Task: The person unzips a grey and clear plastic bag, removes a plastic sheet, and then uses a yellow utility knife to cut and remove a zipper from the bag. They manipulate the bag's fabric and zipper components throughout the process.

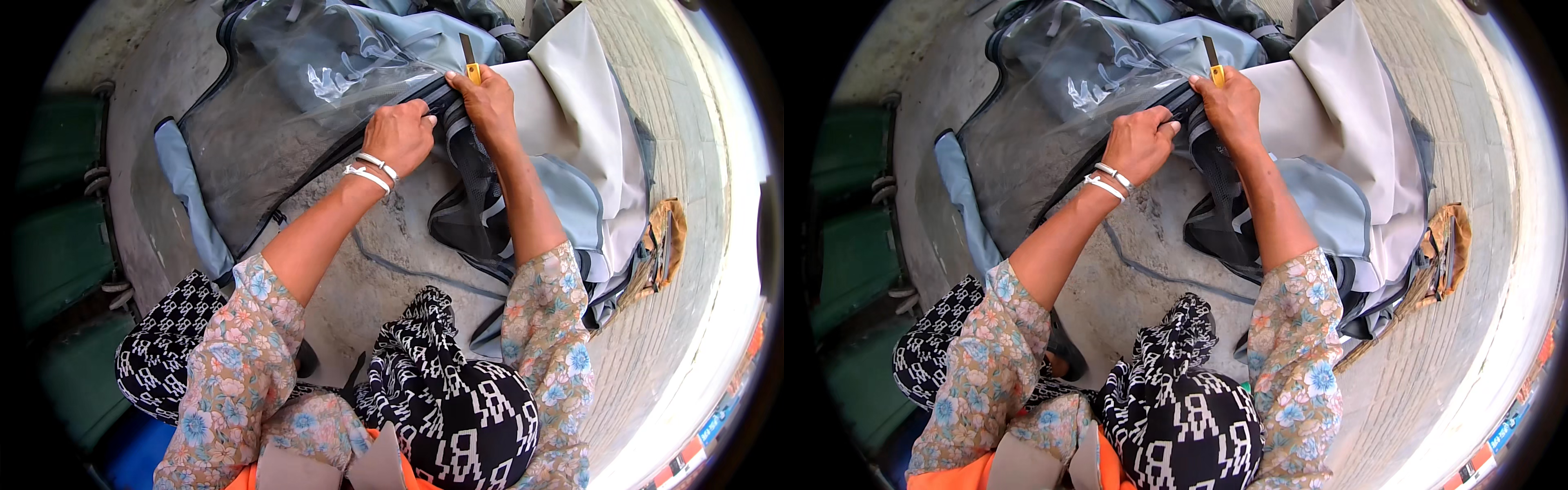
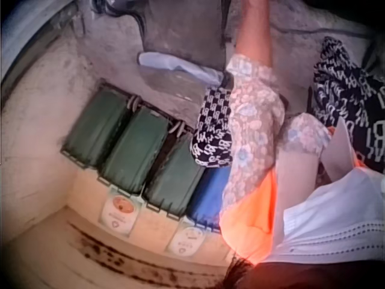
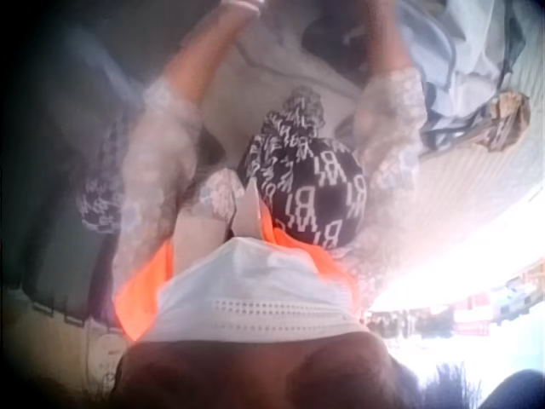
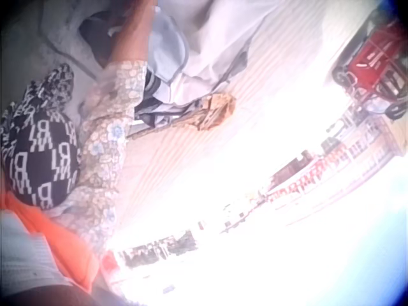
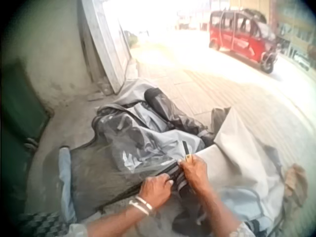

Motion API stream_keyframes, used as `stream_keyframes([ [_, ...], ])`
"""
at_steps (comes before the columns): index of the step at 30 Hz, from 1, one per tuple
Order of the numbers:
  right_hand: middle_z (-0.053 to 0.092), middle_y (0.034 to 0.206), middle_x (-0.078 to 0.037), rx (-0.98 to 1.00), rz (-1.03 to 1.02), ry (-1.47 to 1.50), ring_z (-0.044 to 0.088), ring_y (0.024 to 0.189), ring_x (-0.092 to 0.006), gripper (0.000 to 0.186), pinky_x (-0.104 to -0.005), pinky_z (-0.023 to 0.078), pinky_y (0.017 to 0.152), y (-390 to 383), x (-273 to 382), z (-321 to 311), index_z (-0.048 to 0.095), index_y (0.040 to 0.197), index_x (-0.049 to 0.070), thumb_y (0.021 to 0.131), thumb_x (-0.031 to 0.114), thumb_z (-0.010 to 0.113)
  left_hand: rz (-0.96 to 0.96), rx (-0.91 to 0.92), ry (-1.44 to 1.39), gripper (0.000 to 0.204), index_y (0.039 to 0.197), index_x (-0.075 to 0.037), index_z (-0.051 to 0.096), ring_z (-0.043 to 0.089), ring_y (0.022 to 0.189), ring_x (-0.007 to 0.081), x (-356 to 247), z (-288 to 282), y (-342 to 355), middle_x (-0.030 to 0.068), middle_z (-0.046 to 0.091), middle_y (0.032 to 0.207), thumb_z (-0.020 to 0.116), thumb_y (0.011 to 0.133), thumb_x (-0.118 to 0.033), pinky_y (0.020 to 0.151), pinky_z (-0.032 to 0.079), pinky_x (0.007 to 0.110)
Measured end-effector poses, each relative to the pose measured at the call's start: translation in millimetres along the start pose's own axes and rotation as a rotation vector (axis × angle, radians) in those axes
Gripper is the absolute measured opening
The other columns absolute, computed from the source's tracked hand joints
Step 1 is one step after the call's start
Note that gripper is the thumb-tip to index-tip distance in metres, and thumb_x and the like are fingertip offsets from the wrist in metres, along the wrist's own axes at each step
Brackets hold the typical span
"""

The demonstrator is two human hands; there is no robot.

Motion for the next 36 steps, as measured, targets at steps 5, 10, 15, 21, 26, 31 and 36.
stream_keyframes([
  [5,0.067,0.074,-0.005,0.001,0.058,0.208,0.059,0.066,-0.0145,0.032,-0.0310,0.046,0.065,63,-23,-22,0.067,0.087,0.000,0.079,0.030,0.074,-0.413,0.315,-0.269,0.018,0.081,-0.002,0.067,0.065,0.061,0.0168,36,-42,-54,0.0065,0.067,0.065,0.062,0.088,-0.018,0.060,0.051,0.033],
  [10,0.063,0.073,0.001,-0.016,0.094,0.031,0.055,0.062,-0.0085,0.022,-0.0247,0.044,0.059,68,-57,-20,0.067,0.094,0.001,0.084,0.019,0.075,-0.646,0.687,-0.647,0.017,0.092,-0.001,0.068,0.059,0.057,0.0071,52,-82,-57,0.0023,0.065,0.069,0.060,0.094,-0.016,0.052,0.050,0.022],
  [15,0.067,0.075,-0.008,-0.053,0.048,-0.167,0.063,0.073,-0.0220,0.035,-0.0343,0.047,0.073,57,-46,-8,0.069,0.089,0.005,0.077,0.037,0.075,-0.740,0.587,-0.837,0.017,0.101,-0.002,0.065,0.066,0.078,0.0130,56,-70,-73,0.0048,0.068,0.089,0.060,0.096,-0.018,0.071,0.056,0.027],
  [21,0.058,0.070,-0.002,-0.270,-0.029,0.082,0.051,0.061,-0.0119,0.037,-0.0290,0.044,0.061,-36,11,-46,0.064,0.088,0.002,0.081,0.036,0.078,-0.703,0.356,-1.678,0.008,0.104,-0.010,0.057,0.058,0.113,0.0221,71,-16,-107,0.0025,0.062,0.107,0.055,0.099,-0.015,0.104,0.044,0.044],
  [26,0.056,0.090,-0.007,0.230,-0.311,-0.133,0.055,0.071,-0.0175,0.053,-0.0296,0.047,0.058,-159,26,-25,0.060,0.099,0.003,0.065,0.030,0.090,-0.662,0.169,-1.859,0.011,0.107,-0.011,0.051,0.061,0.105,0.0234,36,-1,-106,0.0046,0.060,0.106,0.055,0.097,-0.008,0.100,0.047,0.045],
  [31,0.055,0.079,-0.011,0.164,-0.366,-0.169,0.056,0.066,-0.0255,0.033,-0.0354,0.048,0.061,-171,-3,-11,0.061,0.094,0.001,0.072,0.015,0.082,-0.601,0.160,-1.527,0.031,0.115,-0.011,0.044,0.063,0.095,0.0172,22,-1,-107,0.0080,0.061,0.105,0.061,0.091,0.000,0.087,0.053,0.039],
  [36,0.056,0.072,0.007,0.389,0.347,0.438,0.049,0.063,-0.0048,0.019,-0.0218,0.042,0.057,-158,26,-32,0.063,0.087,0.004,0.088,0.019,0.074,-0.639,0.074,-1.735,0.035,0.117,-0.008,0.044,0.061,0.094,0.0149,-13,2,-117,0.0056,0.062,0.100,0.066,0.090,-0.008,0.086,0.052,0.039],
])
Point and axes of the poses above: each hand's wrist, its own y-axis towards the middle knuckle, its own z-axis out of the palm, x = y × z, the point moved 1 cm from there along y, towards the middle knuckle
